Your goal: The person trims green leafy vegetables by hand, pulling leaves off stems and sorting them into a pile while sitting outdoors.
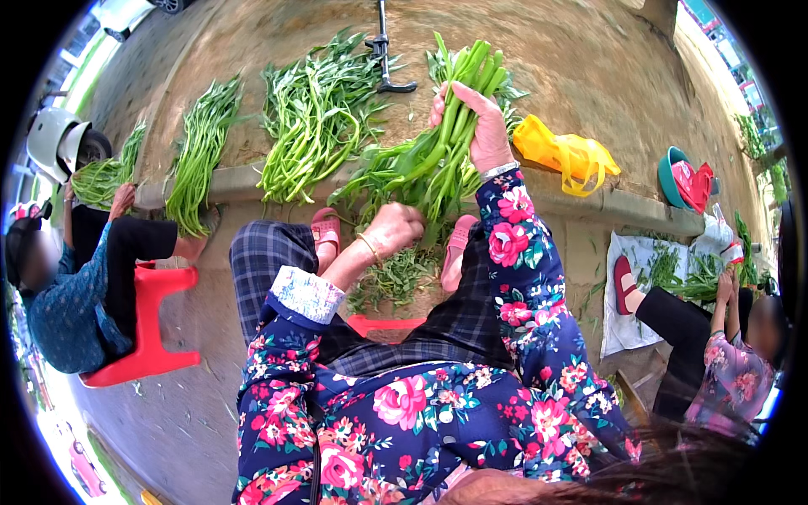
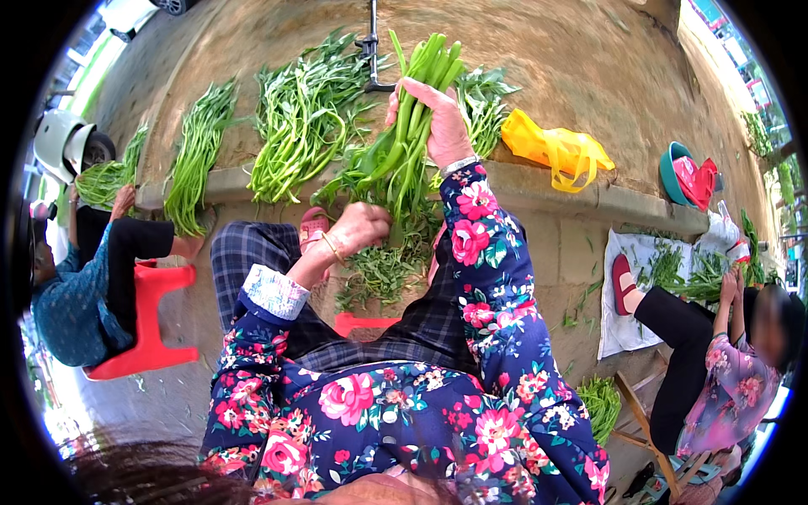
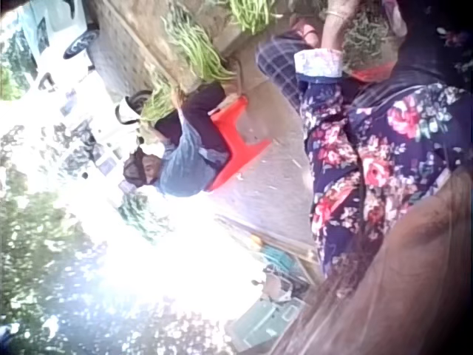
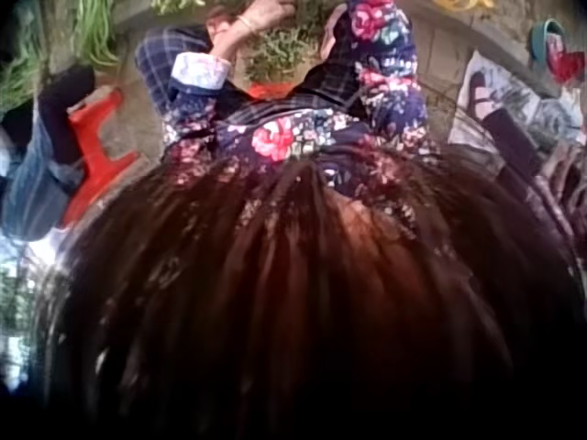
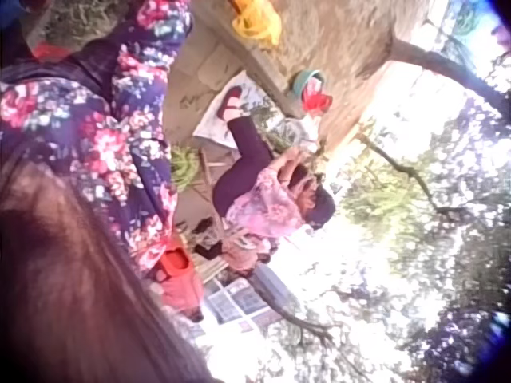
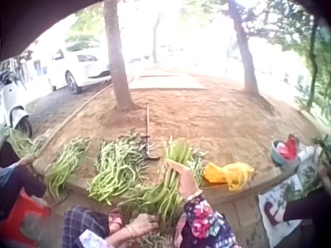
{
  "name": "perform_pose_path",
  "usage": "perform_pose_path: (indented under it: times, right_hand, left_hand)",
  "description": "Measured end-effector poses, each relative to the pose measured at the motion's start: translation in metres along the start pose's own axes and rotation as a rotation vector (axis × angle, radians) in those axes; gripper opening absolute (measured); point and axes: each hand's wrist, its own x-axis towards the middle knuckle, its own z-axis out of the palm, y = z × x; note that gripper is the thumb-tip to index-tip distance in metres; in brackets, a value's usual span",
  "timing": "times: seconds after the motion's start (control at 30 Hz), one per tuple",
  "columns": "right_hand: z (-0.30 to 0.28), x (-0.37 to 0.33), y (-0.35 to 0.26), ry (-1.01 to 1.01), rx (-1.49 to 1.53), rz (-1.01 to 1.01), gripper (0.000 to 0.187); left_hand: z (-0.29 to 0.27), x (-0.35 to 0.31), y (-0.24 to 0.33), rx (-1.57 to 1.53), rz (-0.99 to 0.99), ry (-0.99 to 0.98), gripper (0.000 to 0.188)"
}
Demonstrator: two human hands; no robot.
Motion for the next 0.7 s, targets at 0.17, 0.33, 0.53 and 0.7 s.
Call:
perform_pose_path:
  times: [0.17, 0.33, 0.53, 0.7]
  right_hand:
    - [0.013, 0.001, 0.006, 0.029, 0.065, 0.01, 0.021]
    - [0.011, 0.003, 0.008, 0.026, 0.065, 0.003, 0.019]
    - [0.015, 0.003, 0.01, 0.032, 0.034, 0.019, 0.019]
    - [0.016, 0.004, 0.013, 0.013, -0.003, 0.029, 0.017]
  left_hand:
    - [0.005, -0.013, -0.001, 0.224, 0.314, -0.104, 0.026]
    - [-0.018, -0.027, 0.025, 0.7, 0.09, 0.064, 0.024]
    - [-0.023, -0.018, 0.024, 0.141, 0.378, 0.47, 0.012]
    - [-0.029, -0.008, 0.024, -0.043, 0.407, 0.578, 0.021]
